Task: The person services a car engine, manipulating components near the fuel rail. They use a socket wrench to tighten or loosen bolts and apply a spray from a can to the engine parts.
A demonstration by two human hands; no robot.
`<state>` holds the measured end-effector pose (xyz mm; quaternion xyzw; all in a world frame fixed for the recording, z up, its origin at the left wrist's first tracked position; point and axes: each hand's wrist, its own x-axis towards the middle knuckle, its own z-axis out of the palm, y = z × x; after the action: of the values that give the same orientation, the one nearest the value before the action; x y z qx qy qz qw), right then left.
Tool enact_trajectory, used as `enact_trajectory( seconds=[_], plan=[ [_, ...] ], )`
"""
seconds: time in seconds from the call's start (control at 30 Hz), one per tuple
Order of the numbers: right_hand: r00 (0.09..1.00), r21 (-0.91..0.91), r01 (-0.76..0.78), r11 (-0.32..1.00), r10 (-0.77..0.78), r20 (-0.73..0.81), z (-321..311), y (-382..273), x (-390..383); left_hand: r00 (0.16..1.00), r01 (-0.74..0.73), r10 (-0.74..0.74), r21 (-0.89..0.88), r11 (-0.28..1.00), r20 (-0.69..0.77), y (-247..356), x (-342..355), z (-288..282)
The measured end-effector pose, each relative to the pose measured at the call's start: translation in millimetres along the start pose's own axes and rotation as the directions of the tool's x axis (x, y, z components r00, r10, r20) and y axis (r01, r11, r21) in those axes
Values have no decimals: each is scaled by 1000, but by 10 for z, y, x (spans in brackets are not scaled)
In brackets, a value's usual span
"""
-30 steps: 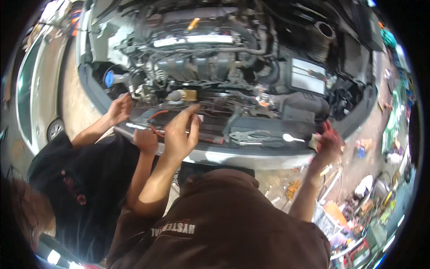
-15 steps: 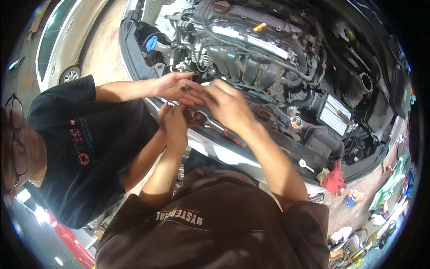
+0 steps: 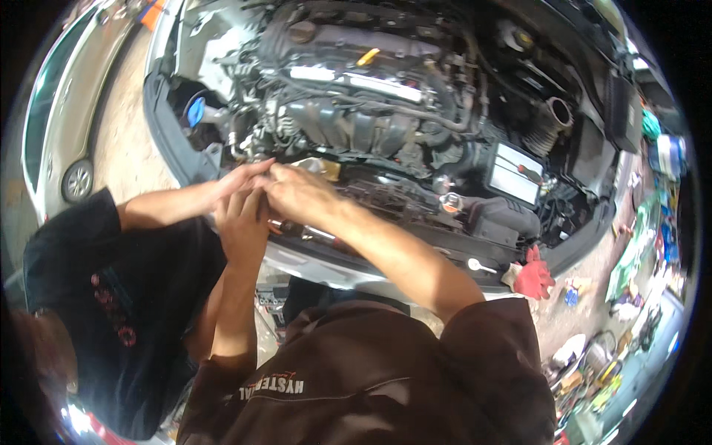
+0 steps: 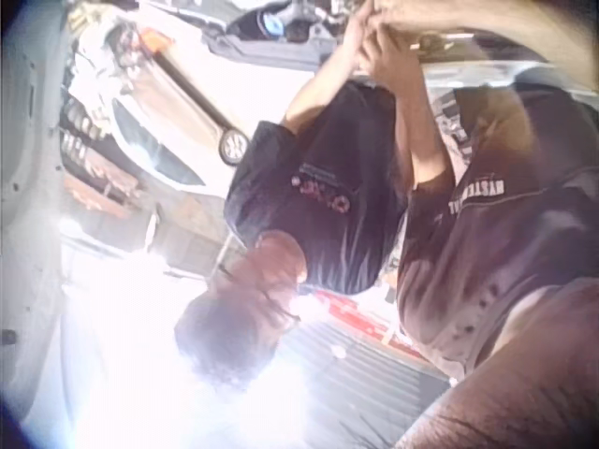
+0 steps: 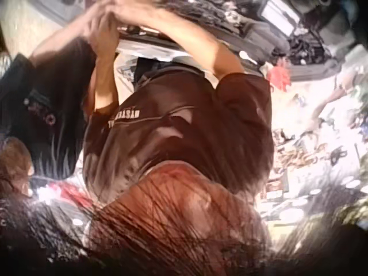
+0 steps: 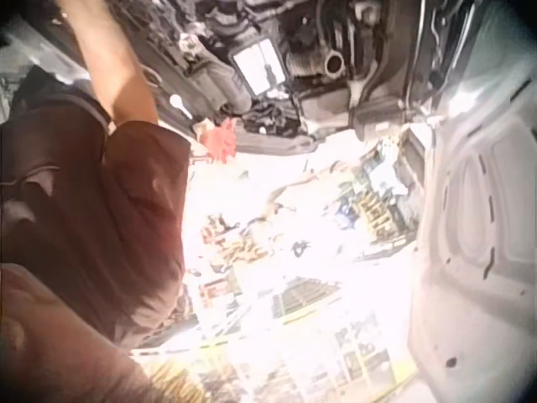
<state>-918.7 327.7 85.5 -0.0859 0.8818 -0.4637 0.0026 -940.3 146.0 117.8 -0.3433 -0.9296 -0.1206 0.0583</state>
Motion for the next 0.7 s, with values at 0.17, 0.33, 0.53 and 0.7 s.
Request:
enact_trajectory(
  seconds=[0.17, 0.33, 0.53, 0.7],
  plan=[
    [980, 198, -1, 980, 40, -196, -85, -11, -159, 993, -114, 114, -1, 993, -19, 13, 28, 9],
    [876, 971, -150, 185, 480, 44, -327, 51, -578, 998, 46, -66, -509, 860, -22, 401, 123, -323],
    [663, 904, 112, -412, 709, 241, -563, -151, -1099, 941, -224, 288, -308, 925, 179, 1399, 333, -233],
    [645, 944, 132, -302, 749, 149, -1079, 565, -1768, 955, -172, 272, -529, 831, 116, 1609, 458, -144]
  ],
)
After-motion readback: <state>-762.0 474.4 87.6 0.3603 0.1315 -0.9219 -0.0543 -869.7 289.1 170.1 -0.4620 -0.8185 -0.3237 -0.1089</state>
